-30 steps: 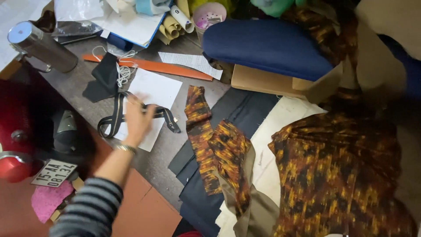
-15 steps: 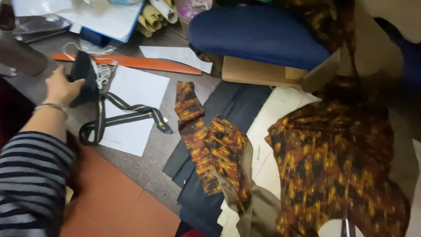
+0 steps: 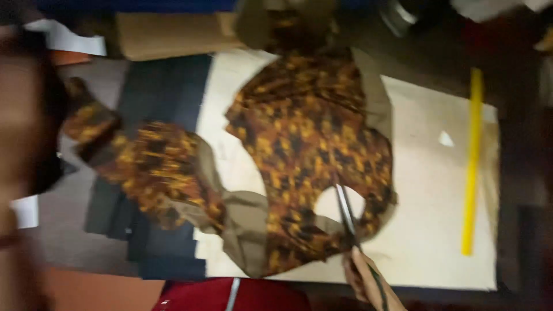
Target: The person cuts a piece of patterned fabric using scissors, following a white paper template placed on the material. After cutting, the person retrieves a container of purple chalk, uses a ruler to measure the fabric, and marks a line with the chalk.
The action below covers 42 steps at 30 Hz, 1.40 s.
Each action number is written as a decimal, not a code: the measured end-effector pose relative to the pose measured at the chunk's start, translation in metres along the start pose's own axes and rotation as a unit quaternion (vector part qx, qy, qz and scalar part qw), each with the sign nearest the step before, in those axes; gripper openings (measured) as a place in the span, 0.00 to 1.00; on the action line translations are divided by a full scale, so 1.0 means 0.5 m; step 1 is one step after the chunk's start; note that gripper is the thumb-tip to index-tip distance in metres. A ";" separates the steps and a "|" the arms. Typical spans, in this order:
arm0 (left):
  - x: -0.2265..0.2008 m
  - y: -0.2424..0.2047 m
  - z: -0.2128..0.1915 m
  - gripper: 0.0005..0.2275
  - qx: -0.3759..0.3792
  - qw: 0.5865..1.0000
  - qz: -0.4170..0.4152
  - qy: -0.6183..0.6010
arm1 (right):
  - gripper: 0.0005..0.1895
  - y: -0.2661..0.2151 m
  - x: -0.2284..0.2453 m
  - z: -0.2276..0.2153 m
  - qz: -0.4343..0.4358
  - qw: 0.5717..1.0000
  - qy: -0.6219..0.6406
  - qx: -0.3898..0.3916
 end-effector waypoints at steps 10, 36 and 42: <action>-0.724 0.042 -0.094 0.29 0.615 0.606 -0.046 -0.503 | 0.28 -0.005 -0.002 -0.026 0.130 0.991 -0.004 0.011; -0.687 -0.041 0.030 0.17 0.410 0.822 -0.150 -0.365 | 0.12 0.096 0.082 -0.456 -0.169 0.908 -0.304 -0.235; -0.660 -0.032 0.034 0.17 0.407 0.814 -0.181 -0.372 | 0.34 0.140 0.193 -0.509 -0.141 0.833 -0.452 -0.286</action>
Point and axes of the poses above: each hand's wrist, its own y-axis towards the middle knuckle, its own z-axis out of the palm, x = y × z, the point moved 9 cm from there along y, towards the middle knuckle, and after that the axes turned 10 degrees about -z, right-handed, at the moved point
